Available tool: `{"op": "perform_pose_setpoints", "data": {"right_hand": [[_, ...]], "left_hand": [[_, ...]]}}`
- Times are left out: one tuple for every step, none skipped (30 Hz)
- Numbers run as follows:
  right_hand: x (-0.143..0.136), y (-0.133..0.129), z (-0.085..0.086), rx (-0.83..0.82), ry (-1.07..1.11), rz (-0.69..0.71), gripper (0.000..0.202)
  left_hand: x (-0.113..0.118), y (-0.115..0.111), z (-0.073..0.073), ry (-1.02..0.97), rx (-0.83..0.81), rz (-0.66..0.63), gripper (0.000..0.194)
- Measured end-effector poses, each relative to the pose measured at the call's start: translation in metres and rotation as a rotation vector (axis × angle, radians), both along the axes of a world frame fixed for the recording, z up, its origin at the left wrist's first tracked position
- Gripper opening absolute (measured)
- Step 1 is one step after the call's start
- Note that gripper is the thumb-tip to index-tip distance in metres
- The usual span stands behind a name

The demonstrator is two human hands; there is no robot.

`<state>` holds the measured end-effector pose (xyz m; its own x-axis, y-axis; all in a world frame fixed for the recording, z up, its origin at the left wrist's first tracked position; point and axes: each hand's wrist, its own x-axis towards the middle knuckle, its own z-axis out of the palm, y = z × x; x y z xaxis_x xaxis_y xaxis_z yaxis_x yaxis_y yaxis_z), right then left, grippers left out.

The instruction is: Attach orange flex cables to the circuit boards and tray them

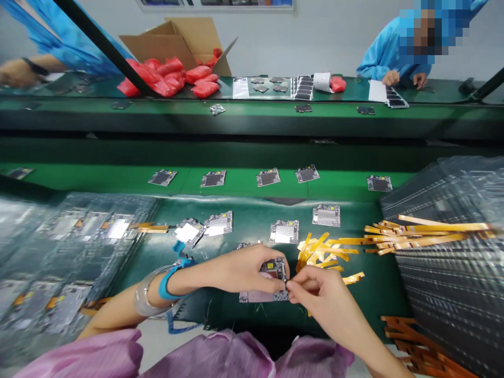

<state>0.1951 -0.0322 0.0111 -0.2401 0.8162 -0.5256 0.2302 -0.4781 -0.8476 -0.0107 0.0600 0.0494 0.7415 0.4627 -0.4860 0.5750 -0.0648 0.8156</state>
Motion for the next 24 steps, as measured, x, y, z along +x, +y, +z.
{"op": "perform_pose_setpoints", "data": {"right_hand": [[0.000,0.000,-0.001,0.006,-0.005,-0.005,0.029],[0.000,-0.001,-0.002,0.015,-0.013,-0.007,0.029],[0.000,-0.001,-0.002,0.029,-0.025,-0.004,0.029],[-0.001,-0.001,-0.002,0.046,-0.043,0.000,0.029],[-0.001,-0.001,-0.002,0.065,-0.060,0.006,0.028],[-0.002,-0.002,-0.001,0.079,-0.076,0.013,0.028],[-0.003,-0.002,-0.001,0.092,-0.096,0.025,0.028],[-0.004,-0.002,0.000,0.110,-0.121,0.042,0.028],[-0.005,-0.003,0.001,0.156,-0.157,0.051,0.027],[-0.006,-0.004,0.002,0.244,-0.213,0.034,0.025],[-0.007,-0.007,0.002,0.378,-0.290,-0.018,0.022],[-0.008,-0.009,0.002,0.545,-0.384,-0.107,0.018],[-0.010,-0.013,0.002,0.718,-0.473,-0.205,0.015],[-0.011,-0.017,0.002,0.868,-0.549,-0.283,0.012],[-0.013,-0.021,0.001,0.978,-0.610,-0.325,0.012],[-0.015,-0.025,-0.001,1.047,-0.654,-0.329,0.013],[-0.017,-0.029,-0.002,1.085,-0.683,-0.312,0.014],[-0.018,-0.032,-0.003,1.103,-0.708,-0.290,0.016],[-0.018,-0.035,-0.003,1.109,-0.736,-0.280,0.016],[-0.018,-0.038,-0.002,1.111,-0.768,-0.283,0.016],[-0.017,-0.041,0.001,1.107,-0.795,-0.283,0.016],[-0.015,-0.044,0.006,1.101,-0.816,-0.269,0.016],[-0.013,-0.048,0.012,1.086,-0.827,-0.240,0.017],[-0.010,-0.054,0.021,1.061,-0.825,-0.203,0.018]], "left_hand": [[0.000,0.000,0.000,-0.016,0.006,0.012,0.015],[0.000,0.000,-0.001,-0.031,0.010,0.022,0.016],[0.000,0.000,-0.003,-0.041,0.012,0.029,0.017],[0.000,-0.001,-0.005,-0.045,0.010,0.033,0.017],[0.000,-0.001,-0.009,-0.048,0.008,0.039,0.016],[0.001,-0.001,-0.013,-0.054,0.006,0.051,0.016],[0.002,-0.001,-0.018,-0.064,0.003,0.069,0.017],[0.003,-0.001,-0.024,-0.079,-0.004,0.088,0.018],[0.004,-0.001,-0.029,-0.100,-0.015,0.106,0.018],[0.006,0.000,-0.034,-0.133,-0.032,0.124,0.017],[0.008,0.001,-0.038,-0.172,-0.050,0.144,0.016],[0.011,0.002,-0.040,-0.208,-0.060,0.172,0.015],[0.013,0.003,-0.041,-0.236,-0.047,0.213,0.013],[0.016,0.003,-0.040,-0.254,-0.014,0.259,0.011],[0.019,0.002,-0.037,-0.260,0.035,0.297,0.011],[0.021,-0.001,-0.033,-0.255,0.093,0.316,0.011],[0.023,-0.005,-0.028,-0.245,0.157,0.315,0.012],[0.025,-0.011,-0.023,-0.240,0.224,0.294,0.013],[0.027,-0.018,-0.018,-0.243,0.292,0.260,0.013],[0.030,-0.026,-0.014,-0.253,0.363,0.218,0.013],[0.032,-0.034,-0.010,-0.272,0.437,0.173,0.013],[0.034,-0.042,-0.006,-0.302,0.503,0.123,0.012],[0.037,-0.047,-0.003,-0.343,0.552,0.075,0.010],[0.040,-0.049,0.000,-0.390,0.576,0.031,0.008]]}}
